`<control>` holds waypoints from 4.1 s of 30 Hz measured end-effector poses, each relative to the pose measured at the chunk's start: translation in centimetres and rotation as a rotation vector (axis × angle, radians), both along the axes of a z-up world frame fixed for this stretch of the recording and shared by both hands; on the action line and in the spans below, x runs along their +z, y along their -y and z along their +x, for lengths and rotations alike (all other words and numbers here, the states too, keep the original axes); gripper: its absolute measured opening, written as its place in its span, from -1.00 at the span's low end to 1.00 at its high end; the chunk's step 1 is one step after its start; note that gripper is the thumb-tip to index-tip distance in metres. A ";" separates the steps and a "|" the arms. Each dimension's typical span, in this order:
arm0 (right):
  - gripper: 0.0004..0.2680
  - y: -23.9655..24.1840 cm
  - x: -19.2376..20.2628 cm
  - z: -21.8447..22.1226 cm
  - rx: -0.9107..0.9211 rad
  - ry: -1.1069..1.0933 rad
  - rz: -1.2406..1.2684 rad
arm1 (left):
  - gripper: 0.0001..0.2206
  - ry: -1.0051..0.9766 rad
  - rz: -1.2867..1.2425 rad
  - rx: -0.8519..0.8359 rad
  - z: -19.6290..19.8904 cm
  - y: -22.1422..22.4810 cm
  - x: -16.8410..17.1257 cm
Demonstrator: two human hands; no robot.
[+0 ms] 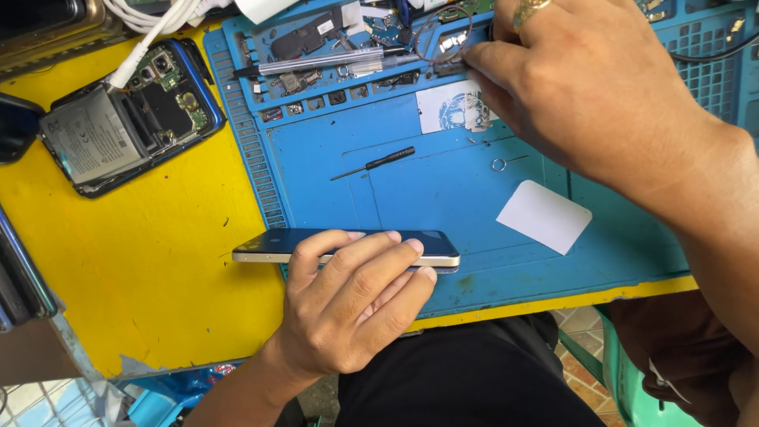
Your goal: The person uses a thin plastic tool and a metal blade to pry open the back cover of a mobile phone.
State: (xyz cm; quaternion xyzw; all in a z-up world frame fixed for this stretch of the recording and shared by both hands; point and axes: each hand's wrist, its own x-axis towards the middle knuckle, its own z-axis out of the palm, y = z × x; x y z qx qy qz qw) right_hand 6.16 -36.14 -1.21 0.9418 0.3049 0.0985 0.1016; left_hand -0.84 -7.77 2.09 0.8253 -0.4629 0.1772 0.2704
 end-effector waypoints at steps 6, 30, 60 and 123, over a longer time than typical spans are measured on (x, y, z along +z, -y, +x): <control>-0.98 -0.1 1.6 -2.8 -0.047 -0.327 0.764 | -0.88 -0.008 -0.009 -0.005 0.0 0.0 0.0; -0.91 -0.8 1.4 -9.0 -0.323 -1.126 1.572 | -0.88 -0.033 0.025 -0.011 -0.3 0.0 0.0; -0.92 -2.3 1.7 -10.7 -0.260 -0.968 1.499 | -0.87 -0.034 0.063 -0.027 0.0 0.0 0.2; -0.89 -3.5 0.7 -11.2 0.112 -0.446 1.175 | -0.87 0.000 0.087 -0.035 0.1 -0.3 -0.6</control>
